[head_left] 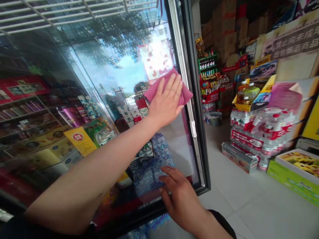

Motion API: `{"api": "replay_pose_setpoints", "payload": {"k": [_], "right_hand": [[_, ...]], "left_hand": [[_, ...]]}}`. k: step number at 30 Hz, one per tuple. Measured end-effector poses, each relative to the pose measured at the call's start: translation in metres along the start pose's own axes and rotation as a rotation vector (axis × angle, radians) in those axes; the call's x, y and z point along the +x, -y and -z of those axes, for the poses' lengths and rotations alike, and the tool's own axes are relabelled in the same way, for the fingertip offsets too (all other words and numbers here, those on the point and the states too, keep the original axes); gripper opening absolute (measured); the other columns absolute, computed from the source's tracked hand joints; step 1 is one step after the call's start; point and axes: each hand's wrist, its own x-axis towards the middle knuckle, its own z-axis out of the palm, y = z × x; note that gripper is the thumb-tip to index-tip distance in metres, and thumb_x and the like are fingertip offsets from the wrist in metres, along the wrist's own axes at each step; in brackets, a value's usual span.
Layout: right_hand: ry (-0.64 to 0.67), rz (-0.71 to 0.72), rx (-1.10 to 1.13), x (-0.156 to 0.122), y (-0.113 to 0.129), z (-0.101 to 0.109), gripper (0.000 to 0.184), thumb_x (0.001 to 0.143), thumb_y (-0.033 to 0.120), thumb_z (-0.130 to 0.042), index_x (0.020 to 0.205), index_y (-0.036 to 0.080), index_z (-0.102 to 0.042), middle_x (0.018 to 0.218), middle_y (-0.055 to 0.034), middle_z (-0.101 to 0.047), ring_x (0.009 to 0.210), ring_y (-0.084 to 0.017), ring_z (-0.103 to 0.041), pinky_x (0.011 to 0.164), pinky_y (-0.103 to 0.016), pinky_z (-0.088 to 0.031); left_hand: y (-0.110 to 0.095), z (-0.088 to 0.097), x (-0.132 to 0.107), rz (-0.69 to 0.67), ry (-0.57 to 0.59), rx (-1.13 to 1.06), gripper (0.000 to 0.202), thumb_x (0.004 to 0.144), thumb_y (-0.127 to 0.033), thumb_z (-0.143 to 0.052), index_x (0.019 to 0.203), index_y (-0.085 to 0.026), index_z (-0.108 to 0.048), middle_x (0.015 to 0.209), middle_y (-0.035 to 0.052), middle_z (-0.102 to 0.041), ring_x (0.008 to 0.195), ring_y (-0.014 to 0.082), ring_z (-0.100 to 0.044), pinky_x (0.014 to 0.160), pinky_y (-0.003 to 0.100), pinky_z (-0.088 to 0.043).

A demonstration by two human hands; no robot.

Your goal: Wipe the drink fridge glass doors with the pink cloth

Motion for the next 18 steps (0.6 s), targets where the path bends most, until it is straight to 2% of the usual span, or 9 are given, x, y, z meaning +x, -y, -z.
{"api": "replay_pose_setpoints", "payload": {"k": [4, 7, 9, 12, 13, 14, 16, 18], "right_hand": [[0.020, -0.066, 0.022, -0.015, 0.003, -0.002, 0.035, 0.101, 0.017, -0.058, 0.130, 0.020, -0.077, 0.154, -0.0167, -0.069, 0.146, -0.034, -0.065, 0.126, -0.057, -0.053], [0.016, -0.132, 0.085, -0.036, -0.004, -0.010, 0.032, 0.102, 0.021, -0.058, 0.128, 0.022, -0.078, 0.153, -0.0168, -0.070, 0.143, -0.033, -0.067, 0.125, -0.054, -0.054], [0.011, -0.203, 0.148, -0.057, -0.013, -0.022, 0.030, 0.103, 0.026, -0.059, 0.126, 0.022, -0.079, 0.151, -0.0173, -0.071, 0.140, -0.033, -0.070, 0.123, -0.053, -0.056], [0.075, -0.361, 0.300, -0.099, -0.031, -0.055, 0.027, 0.099, 0.035, -0.065, 0.117, 0.023, -0.083, 0.142, -0.0170, -0.077, 0.133, -0.034, -0.073, 0.119, -0.050, -0.056], [0.138, -0.431, 0.384, -0.115, -0.036, -0.069, 0.027, 0.097, 0.038, -0.068, 0.115, 0.024, -0.084, 0.140, -0.0157, -0.078, 0.132, -0.034, -0.074, 0.117, -0.048, -0.056], [0.178, -0.530, 0.483, -0.131, -0.040, -0.085, 0.029, 0.094, 0.043, -0.073, 0.112, 0.024, -0.085, 0.135, -0.0147, -0.080, 0.129, -0.035, -0.075, 0.114, -0.046, -0.056], [0.200, -0.811, 0.715, -0.162, -0.042, -0.118, 0.040, 0.078, 0.056, -0.085, 0.099, 0.022, -0.085, 0.116, -0.0145, -0.083, 0.116, -0.036, -0.076, 0.102, -0.045, -0.058], [0.231, -1.087, 0.867, -0.193, -0.039, -0.148, 0.054, 0.061, 0.066, -0.091, 0.089, 0.021, -0.081, 0.100, -0.0137, -0.081, 0.106, -0.036, -0.075, 0.094, -0.045, -0.056]], "left_hand": [[-0.032, -0.015, -0.042, 0.013, 0.124, -0.379, 0.071, 0.107, -0.023, -0.045, 0.173, -0.003, -0.031, 0.188, 0.0137, -0.021, 0.178, 0.0258, -0.004, 0.143, 0.051, 0.013], [-0.061, -0.021, -0.088, 0.082, 0.143, -0.507, 0.063, 0.107, -0.028, -0.053, 0.167, -0.011, -0.048, 0.181, 0.0094, -0.040, 0.175, 0.0219, -0.022, 0.146, 0.046, 0.001], [-0.083, -0.021, -0.128, 0.201, 0.125, -0.613, 0.060, 0.105, -0.029, -0.060, 0.163, -0.016, -0.055, 0.178, 0.0079, -0.047, 0.173, 0.0219, -0.030, 0.147, 0.045, -0.003], [-0.120, -0.014, -0.204, 0.485, 0.069, -0.806, 0.053, 0.105, -0.036, -0.061, 0.158, -0.025, -0.062, 0.175, 0.0048, -0.052, 0.170, 0.0233, -0.036, 0.146, 0.050, -0.012], [-0.134, -0.012, -0.233, 0.608, 0.046, -0.880, 0.051, 0.106, -0.040, -0.061, 0.155, -0.028, -0.065, 0.174, 0.0048, -0.053, 0.170, 0.0249, -0.038, 0.146, 0.052, -0.014], [-0.148, -0.010, -0.263, 0.754, 0.021, -0.954, 0.049, 0.107, -0.045, -0.058, 0.153, -0.028, -0.067, 0.174, 0.0066, -0.053, 0.168, 0.0272, -0.040, 0.145, 0.055, -0.017], [-0.176, -0.006, -0.324, 1.092, -0.022, -1.111, 0.058, 0.109, -0.058, -0.048, 0.154, -0.025, -0.064, 0.173, 0.0127, -0.054, 0.165, 0.0316, -0.045, 0.142, 0.060, -0.025], [-0.205, -0.002, -0.382, 1.405, -0.026, -1.310, 0.070, 0.107, -0.072, -0.041, 0.149, -0.022, -0.068, 0.161, 0.0171, -0.065, 0.157, 0.0350, -0.055, 0.136, 0.061, -0.036]]}}
